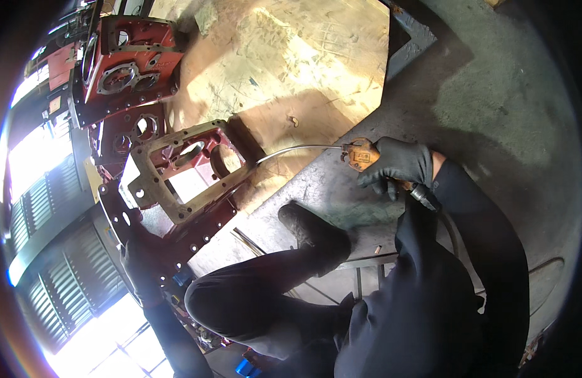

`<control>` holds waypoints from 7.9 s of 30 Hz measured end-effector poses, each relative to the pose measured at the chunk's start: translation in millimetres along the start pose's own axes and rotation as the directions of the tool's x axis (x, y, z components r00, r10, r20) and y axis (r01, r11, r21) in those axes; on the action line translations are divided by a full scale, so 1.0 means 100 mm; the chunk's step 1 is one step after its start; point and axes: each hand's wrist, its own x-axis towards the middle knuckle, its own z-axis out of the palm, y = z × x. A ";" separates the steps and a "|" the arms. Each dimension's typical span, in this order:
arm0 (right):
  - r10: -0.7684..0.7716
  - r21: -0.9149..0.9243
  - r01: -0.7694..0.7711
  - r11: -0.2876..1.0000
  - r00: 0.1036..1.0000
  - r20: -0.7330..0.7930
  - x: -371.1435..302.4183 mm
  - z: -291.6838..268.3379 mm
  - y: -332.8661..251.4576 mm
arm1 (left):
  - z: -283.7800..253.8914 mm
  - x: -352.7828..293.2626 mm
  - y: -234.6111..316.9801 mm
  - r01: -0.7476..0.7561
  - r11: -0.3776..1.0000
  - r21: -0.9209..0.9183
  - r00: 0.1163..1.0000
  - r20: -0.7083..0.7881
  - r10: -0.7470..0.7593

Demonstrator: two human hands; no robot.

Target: The person sits on the floor and uses a handheld air blow gun to clean red metal parts placed on a wooden board. They rotate the parts to access different surfaces and blow away dust or debris from the cavities and edges.

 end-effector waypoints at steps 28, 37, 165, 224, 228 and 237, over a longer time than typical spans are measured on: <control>-0.049 0.072 0.046 0.996 0.998 0.030 -0.39 0.07 -0.06 | 0.44 -0.10 -0.56 0.116 0.776 -0.620 0.980 -0.058 -0.193; -0.149 0.062 0.154 0.986 0.986 -0.075 0.03 0.09 -0.13 | 0.32 -0.12 -0.48 -0.092 0.974 -0.207 0.983 -0.175 0.055; -0.467 -0.382 0.368 0.848 0.860 -0.207 -1.59 1.28 -1.11 | 0.67 0.04 -0.31 0.001 -0.039 -0.999 0.913 0.016 -0.408; -0.398 -0.614 0.142 0.776 0.866 -0.302 -0.13 0.96 -1.13 | 0.49 0.11 -0.33 -0.008 0.063 -0.998 0.931 -0.030 -0.364; -0.605 -0.947 0.057 0.315 0.781 -0.155 0.09 0.97 -1.28 | 0.57 0.10 -0.35 0.000 0.036 -0.999 0.919 -0.014 -0.393; -0.431 -0.958 -0.033 0.286 0.888 -0.159 -0.69 1.26 -1.56 | 0.43 0.05 -0.31 0.015 -0.052 -0.999 0.933 0.032 -0.359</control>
